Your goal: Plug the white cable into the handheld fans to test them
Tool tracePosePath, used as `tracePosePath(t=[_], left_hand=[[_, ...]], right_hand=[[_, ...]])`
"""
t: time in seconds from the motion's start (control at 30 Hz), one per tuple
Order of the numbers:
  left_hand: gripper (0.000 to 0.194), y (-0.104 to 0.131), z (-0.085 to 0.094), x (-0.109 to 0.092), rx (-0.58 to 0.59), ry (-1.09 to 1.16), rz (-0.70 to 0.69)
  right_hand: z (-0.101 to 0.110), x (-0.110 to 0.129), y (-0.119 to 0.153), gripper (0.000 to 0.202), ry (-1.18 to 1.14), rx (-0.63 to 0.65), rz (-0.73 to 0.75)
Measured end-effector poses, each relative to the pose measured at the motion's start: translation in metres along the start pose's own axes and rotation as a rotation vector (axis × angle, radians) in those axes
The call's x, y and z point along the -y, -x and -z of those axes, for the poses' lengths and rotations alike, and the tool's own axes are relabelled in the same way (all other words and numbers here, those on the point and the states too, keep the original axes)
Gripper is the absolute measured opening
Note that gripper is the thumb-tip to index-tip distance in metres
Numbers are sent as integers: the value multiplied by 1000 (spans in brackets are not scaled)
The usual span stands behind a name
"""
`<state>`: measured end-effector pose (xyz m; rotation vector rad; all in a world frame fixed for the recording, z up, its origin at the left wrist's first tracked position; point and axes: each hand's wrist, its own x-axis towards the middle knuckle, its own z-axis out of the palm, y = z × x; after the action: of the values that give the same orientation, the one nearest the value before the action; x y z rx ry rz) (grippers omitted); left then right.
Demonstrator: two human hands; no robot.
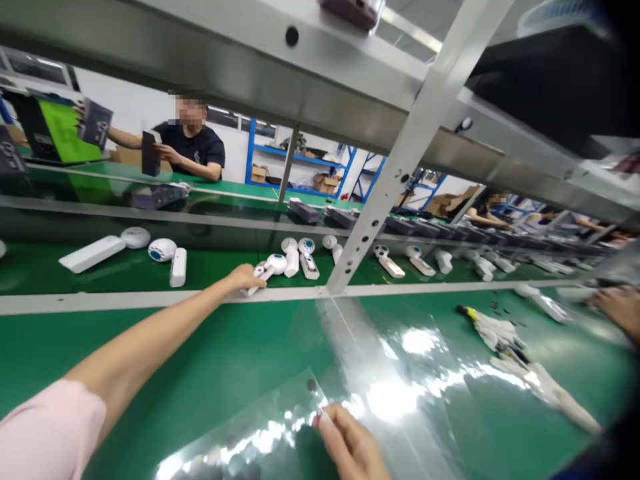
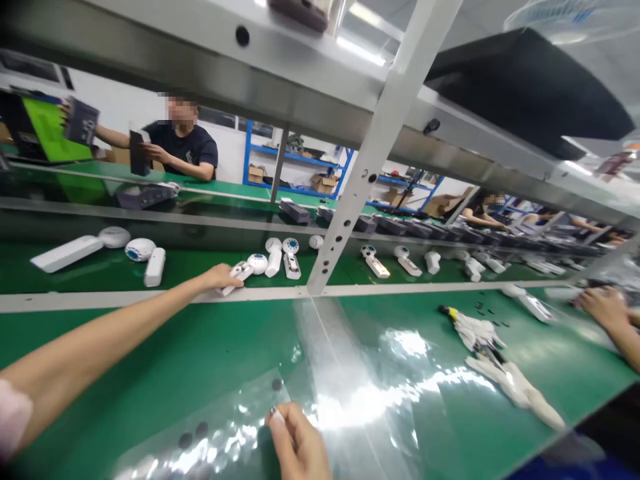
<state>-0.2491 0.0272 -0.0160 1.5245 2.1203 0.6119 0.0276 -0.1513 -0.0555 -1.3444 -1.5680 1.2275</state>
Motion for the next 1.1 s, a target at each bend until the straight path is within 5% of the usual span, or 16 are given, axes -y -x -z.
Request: tracePosePath(t=[0.13, 0.3, 0.43, 0.6, 0.83, 1.1], left_hand=[[34, 43, 3, -5, 52, 213, 25], [43, 156, -13, 0, 294, 610, 0], [39, 211, -39, -7, 523, 1104, 260], [36, 211, -60, -15, 557, 1285, 275], [51, 203, -85, 0, 442, 1011, 177], [42, 206, -83, -8, 435, 1004, 178]], right_hand=[[5, 20, 1, 21, 216, 20, 46], [1, 16, -23, 15, 426, -17, 101], [-2, 10, -38, 17, 554, -19, 202], [2, 9, -44, 20, 656, 48, 272], [6, 6, -50, 20, 695, 97, 373], [8, -15, -20, 25, 702, -57, 553]])
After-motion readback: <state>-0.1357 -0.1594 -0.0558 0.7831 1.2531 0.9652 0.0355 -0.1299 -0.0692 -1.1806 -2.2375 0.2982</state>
